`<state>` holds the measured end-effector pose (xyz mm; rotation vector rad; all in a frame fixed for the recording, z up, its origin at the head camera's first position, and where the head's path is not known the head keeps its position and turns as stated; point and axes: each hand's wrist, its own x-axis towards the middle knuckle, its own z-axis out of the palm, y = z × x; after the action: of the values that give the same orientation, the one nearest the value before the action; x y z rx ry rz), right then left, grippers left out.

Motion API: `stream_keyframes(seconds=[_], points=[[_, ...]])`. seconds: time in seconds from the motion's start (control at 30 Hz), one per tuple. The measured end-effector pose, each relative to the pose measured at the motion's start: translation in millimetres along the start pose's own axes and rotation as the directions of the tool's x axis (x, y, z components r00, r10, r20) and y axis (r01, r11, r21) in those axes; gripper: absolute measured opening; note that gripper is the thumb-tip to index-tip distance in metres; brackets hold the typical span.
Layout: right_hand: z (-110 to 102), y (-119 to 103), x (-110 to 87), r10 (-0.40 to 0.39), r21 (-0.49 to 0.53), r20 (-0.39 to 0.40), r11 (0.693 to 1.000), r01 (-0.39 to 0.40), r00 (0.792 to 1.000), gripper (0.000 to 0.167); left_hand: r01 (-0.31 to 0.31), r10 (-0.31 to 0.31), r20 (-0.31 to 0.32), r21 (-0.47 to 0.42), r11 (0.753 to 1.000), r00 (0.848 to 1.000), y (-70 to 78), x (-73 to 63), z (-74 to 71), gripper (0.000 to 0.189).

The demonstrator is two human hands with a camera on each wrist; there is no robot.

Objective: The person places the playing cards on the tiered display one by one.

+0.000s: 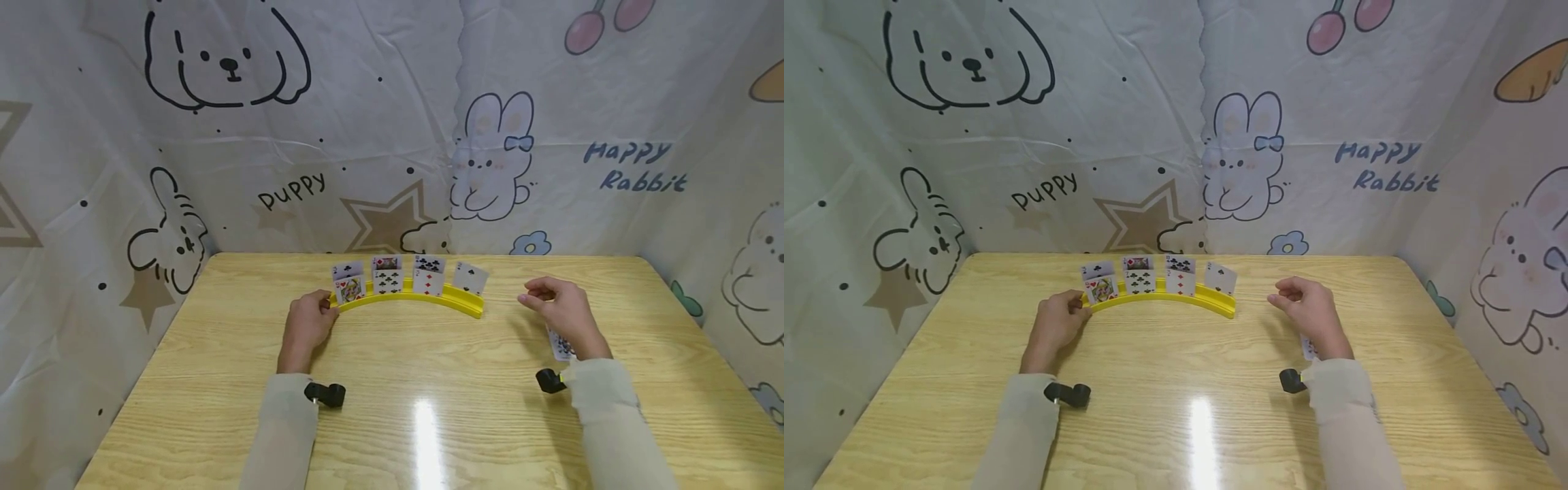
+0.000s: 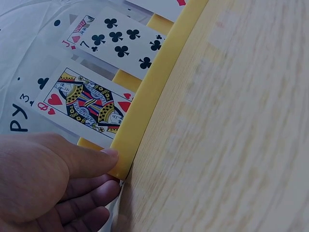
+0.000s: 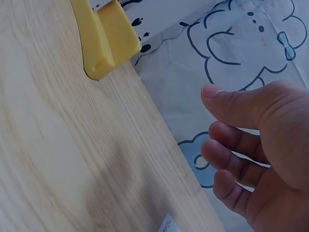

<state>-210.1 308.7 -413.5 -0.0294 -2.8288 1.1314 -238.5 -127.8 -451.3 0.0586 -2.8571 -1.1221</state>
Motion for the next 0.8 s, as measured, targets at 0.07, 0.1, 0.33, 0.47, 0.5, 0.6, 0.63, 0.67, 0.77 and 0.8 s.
stream_keyframes(seconds=[0.07,0.1,0.33,0.47,0.5,0.6,0.63,0.67,0.77,0.8], points=[[-3,3,-0.7,0.000,-0.011,0.002,1.000,0.000,1.000,0.041,-0.003,0.003,0.002,-0.001,1.000,1.000,-0.4,0.1,0.0,0.037],[-4,4,-1.2,0.004,-0.017,0.003,1.000,-0.004,1.000,0.042,-0.002,0.002,0.003,-0.003,1.000,1.000,-0.5,0.2,0.1,0.037],[-15,18,-4.4,0.043,-0.052,0.006,0.998,-0.042,0.999,0.046,0.001,-0.001,0.007,0.003,1.000,1.000,-1.0,2.2,-0.2,0.038],[-19,27,-7.0,0.081,-0.061,0.020,0.995,-0.080,0.997,0.048,0.000,0.000,0.004,0.005,1.000,1.000,-1.1,2.5,0.0,0.038],[-20,29,-8.0,0.093,-0.064,0.023,0.994,-0.092,0.995,0.049,0.004,-0.004,0.005,0.004,1.000,1.000,-0.9,2.5,0.3,0.038],[-22,35,-10.9,0.116,-0.086,0.020,0.990,-0.113,0.993,0.051,0.011,-0.011,0.009,0.001,1.000,1.000,-1.0,2.3,1.0,0.038],[-22,37,-11.6,0.121,-0.096,0.016,0.988,-0.119,0.993,0.051,0.014,-0.014,0.010,0.001,1.000,1.000,-1.1,2.2,1.1,0.038],[-23,38,-12.3,0.124,-0.105,0.012,0.987,-0.122,0.992,0.051,0.015,-0.015,0.011,0.000,1.000,1.000,-1.3,2.2,1.3,0.038],[-25,42,-13.6,0.124,-0.124,0.003,0.985,-0.122,0.992,0.052,0.012,-0.012,0.008,0.000,1.000,1.000,-2.3,1.8,1.2,0.038],[-26,44,-13.6,0.122,-0.129,0.002,0.984,-0.121,0.993,0.053,0.012,-0.012,0.008,0.000,1.000,1.000,-2.4,1.7,1.2,0.038]])
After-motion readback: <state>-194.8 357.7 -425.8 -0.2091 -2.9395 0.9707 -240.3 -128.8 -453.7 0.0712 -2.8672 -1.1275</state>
